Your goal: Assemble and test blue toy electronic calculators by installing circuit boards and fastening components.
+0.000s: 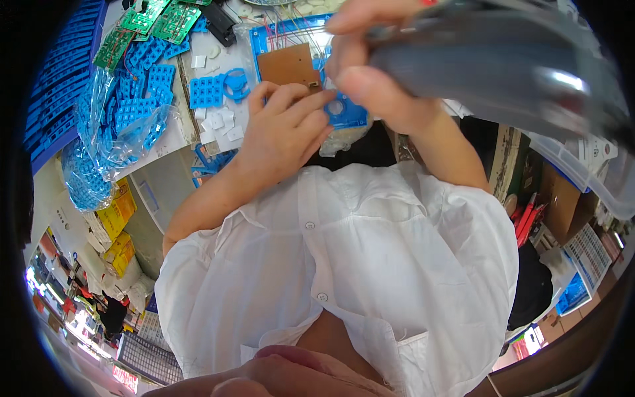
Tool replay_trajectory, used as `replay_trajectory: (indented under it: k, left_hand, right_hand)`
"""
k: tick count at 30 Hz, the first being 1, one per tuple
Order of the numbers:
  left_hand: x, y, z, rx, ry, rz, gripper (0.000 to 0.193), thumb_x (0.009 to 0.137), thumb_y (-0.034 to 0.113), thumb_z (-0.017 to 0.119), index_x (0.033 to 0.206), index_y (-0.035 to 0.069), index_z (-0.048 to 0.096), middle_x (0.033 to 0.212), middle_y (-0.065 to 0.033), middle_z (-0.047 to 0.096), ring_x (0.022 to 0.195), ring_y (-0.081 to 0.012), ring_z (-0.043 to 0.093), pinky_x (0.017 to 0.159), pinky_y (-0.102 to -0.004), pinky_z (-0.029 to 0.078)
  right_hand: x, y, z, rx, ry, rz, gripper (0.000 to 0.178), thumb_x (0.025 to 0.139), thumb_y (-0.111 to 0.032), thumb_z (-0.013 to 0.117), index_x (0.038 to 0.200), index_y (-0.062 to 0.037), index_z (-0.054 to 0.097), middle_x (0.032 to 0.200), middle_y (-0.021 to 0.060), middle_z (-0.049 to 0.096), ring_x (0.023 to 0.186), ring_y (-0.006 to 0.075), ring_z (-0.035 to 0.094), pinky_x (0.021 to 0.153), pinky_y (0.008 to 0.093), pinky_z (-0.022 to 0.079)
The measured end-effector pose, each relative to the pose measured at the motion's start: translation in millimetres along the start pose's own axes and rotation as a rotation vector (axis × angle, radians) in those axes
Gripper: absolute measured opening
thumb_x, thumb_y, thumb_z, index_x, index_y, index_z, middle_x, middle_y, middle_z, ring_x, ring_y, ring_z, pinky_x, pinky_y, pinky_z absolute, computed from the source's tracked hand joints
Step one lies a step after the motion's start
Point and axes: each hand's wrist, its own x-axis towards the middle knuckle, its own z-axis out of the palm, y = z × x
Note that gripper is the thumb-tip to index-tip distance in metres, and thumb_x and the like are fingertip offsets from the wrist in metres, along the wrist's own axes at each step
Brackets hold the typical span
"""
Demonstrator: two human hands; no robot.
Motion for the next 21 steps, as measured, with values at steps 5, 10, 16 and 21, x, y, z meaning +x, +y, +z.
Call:
replay_trajectory:
  k: [5, 10, 16, 21]
  left_hand:
    - [1.9, 2.0, -5.0, -0.151, 0.165, -0.048, 0.019, 0.080, 0.016, 0.080, 0.092, 0.010, 0.067, 0.115, -0.0008, 0.074, 0.096, -0.0186, 0.063, 0.096, -0.0460, 0.036]
    - [0.7, -1.9, 3.3, -0.206, 0.185, -0.057, 0.017, 0.082, 0.015, 0.080, 0.094, 0.012, 0.068, 0.111, 0.0008, 0.074, 0.093, -0.0182, 0.063, 0.096, -0.0456, 0.036]
    - [-2.8, 1.4, 2.1, -0.246, 0.222, -0.099, 0.019, 0.082, 0.012, 0.080, 0.097, 0.012, 0.069, 0.102, 0.0025, 0.076, 0.086, -0.0168, 0.065, 0.096, -0.0454, 0.037]
    - [-3.6, 4.8, 0.2, -0.219, 0.229, -0.158, 0.020, 0.080, 0.010, 0.081, 0.097, 0.013, 0.070, 0.098, 0.0029, 0.075, 0.083, -0.0161, 0.064, 0.097, -0.0461, 0.037]
  right_hand:
    - [-5.9, -31.5, 16.8, 0.061, -0.044, -0.001, 0.033, 0.097, -0.032, 0.072, 0.115, -0.0127, 0.052, 0.063, -0.0041, 0.052, 0.055, 0.0122, 0.051, 0.054, 0.0307, 0.044]
    - [-7.9, -28.5, 17.5, 0.052, -0.063, -0.015, 0.031, 0.097, -0.032, 0.073, 0.113, -0.0152, 0.053, 0.063, -0.0038, 0.053, 0.051, 0.0117, 0.051, 0.050, 0.0295, 0.042]
    - [-7.0, -29.4, 20.1, 0.073, -0.079, -0.009, 0.031, 0.096, -0.031, 0.073, 0.113, -0.0149, 0.052, 0.062, -0.0035, 0.053, 0.051, 0.0122, 0.051, 0.049, 0.0294, 0.042]
    - [-7.4, -28.5, 21.5, 0.095, -0.089, -0.013, 0.032, 0.096, -0.031, 0.074, 0.112, -0.0140, 0.051, 0.061, -0.0033, 0.053, 0.049, 0.0122, 0.051, 0.049, 0.0299, 0.042]
